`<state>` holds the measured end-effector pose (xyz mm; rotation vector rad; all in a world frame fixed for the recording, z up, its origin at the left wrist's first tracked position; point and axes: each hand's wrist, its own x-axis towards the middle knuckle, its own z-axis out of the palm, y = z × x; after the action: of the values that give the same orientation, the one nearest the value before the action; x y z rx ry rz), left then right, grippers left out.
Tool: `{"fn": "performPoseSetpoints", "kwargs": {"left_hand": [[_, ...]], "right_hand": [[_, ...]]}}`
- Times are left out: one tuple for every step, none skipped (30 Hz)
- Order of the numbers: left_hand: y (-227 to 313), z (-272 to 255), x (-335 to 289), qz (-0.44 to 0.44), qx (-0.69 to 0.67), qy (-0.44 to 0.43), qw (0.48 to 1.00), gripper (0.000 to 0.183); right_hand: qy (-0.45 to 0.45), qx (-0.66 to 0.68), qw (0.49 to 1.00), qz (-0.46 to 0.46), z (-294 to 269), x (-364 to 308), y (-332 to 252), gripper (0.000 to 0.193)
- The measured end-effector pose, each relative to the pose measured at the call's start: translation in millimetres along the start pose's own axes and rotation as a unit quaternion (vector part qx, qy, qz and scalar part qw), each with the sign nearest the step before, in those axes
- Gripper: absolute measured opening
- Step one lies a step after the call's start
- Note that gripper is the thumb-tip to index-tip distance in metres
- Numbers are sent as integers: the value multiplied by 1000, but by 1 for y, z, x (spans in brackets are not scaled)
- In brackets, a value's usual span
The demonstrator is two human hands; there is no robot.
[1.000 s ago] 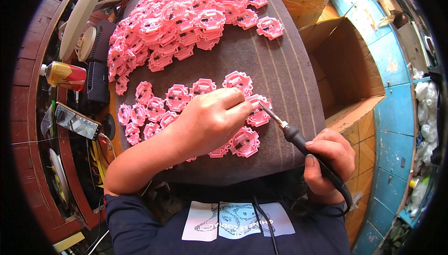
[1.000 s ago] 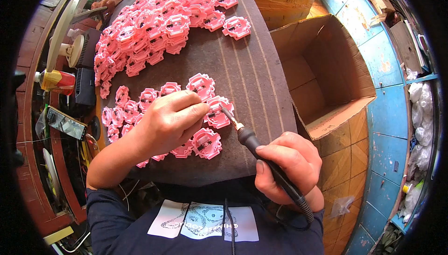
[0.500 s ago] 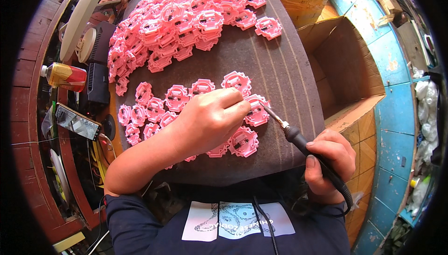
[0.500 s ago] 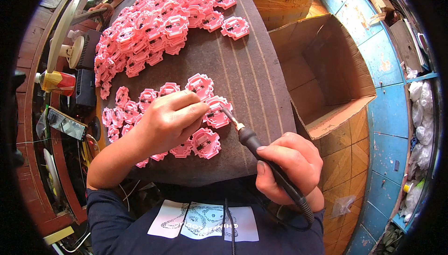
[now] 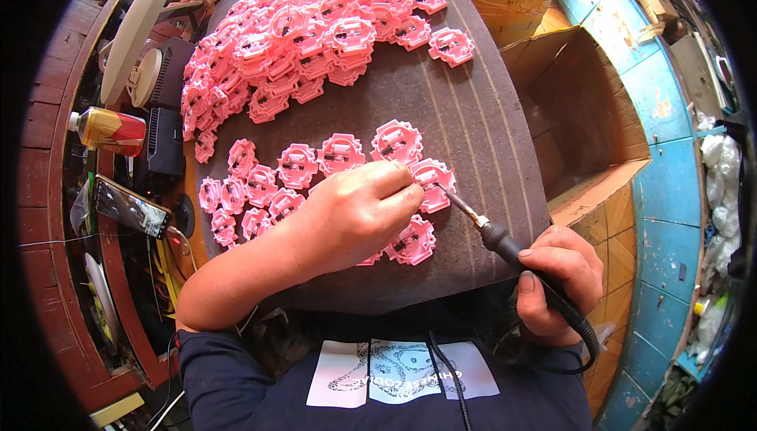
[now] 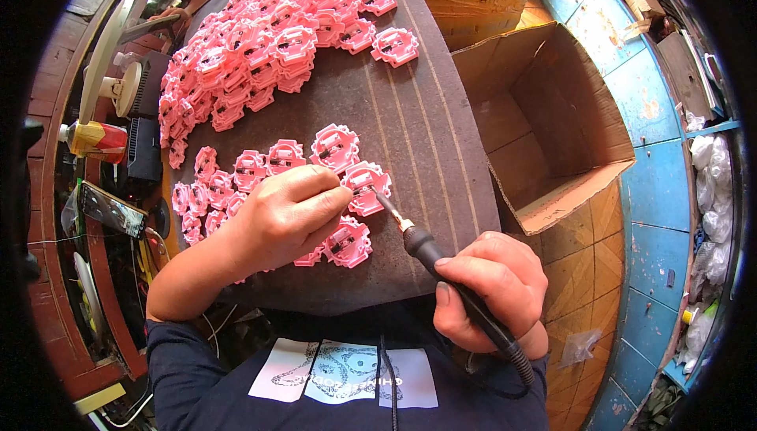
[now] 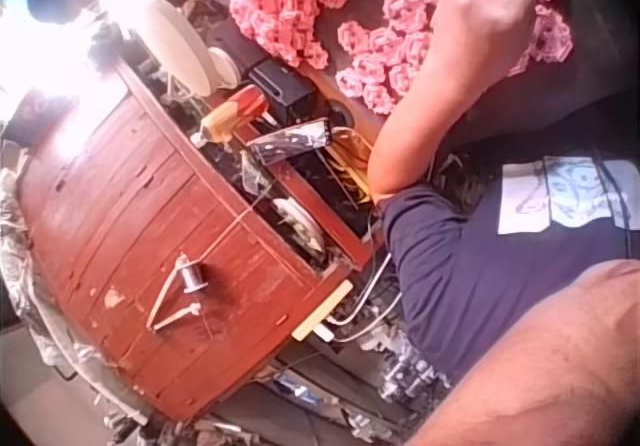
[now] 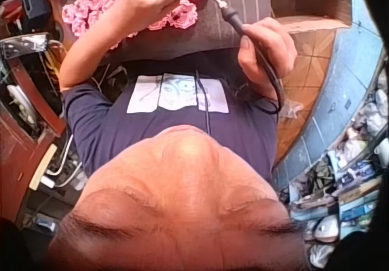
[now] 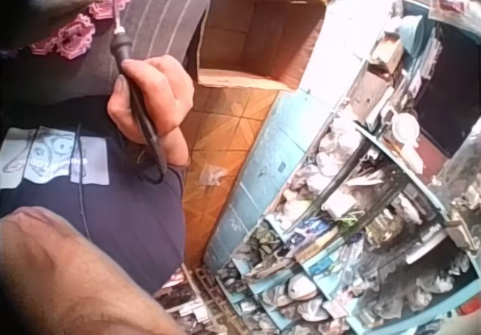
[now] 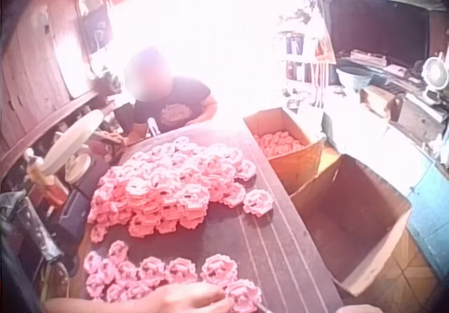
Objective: The person uses a soldering iron to attach small black components to pink plastic housings arranged on a work surface. They handle each unit one at a time, applying heat to specific points and then placing the finished pieces back on the table.
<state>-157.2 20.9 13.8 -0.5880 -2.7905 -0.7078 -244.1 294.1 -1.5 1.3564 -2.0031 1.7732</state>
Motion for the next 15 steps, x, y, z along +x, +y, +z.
{"fn": "performPoseSetpoints", "kwargs": {"left_hand": [[0, 0, 0, 0, 0, -1, 1000, 26], [0, 0, 0, 0, 0, -1, 1000, 27], [0, -1, -1, -1, 0, -2, 1000, 27], [0, -1, -1, -1, -1, -1, 1000, 27], [0, 0, -1, -1, -3, -1, 1000, 27], [0, -1, -1, -1, -4, -1, 1000, 27], [0, -1, 0, -2, -4, -3, 1000, 27], [0, -1, 0, -3, -5, -6, 1000, 27], [0, -1, 0, -4, -5, -8, 1000, 27], [0, -1, 1, -2, -4, -6, 1000, 27], [0, 0, 1, 0, -3, -3, 1000, 27], [-1, 1, 1, 3, -3, 0, 1000, 27], [-1, 2, 1, 3, -3, 2, 1000, 27], [-2, 3, 0, 3, -2, 4, 1000, 27], [-2, 4, 0, 4, -1, 7, 1000, 27]], "right_hand": [[-2, 1, 1000, 0, 0, 0, 0, 29], [-5, 2, 1000, -1, 0, 0, 1, 29], [-8, 3, 1000, -1, 0, 0, 1, 29], [-10, 5, 1000, -2, 0, 0, 1, 29], [-13, 5, 1000, -3, 1, 1, 1, 30], [-15, 5, 1000, -4, 1, 1, 1, 30], [-16, 5, 1000, -4, 1, 2, 1, 30], [-17, 5, 1000, -3, 1, 2, 1, 30], [-19, 5, 1000, -3, 1, 2, 1, 31], [-18, 5, 1000, -3, 1, 2, 1, 30], [-18, 6, 1000, -2, 1, 1, 1, 30], [-18, 7, 1000, -2, 1, 1, 1, 30], [-18, 8, 1000, -2, 1, 1, 1, 30], [-18, 9, 1000, -2, 1, 1, 1, 30], [-19, 11, 1000, -2, 1, 1, 1, 30]]}}
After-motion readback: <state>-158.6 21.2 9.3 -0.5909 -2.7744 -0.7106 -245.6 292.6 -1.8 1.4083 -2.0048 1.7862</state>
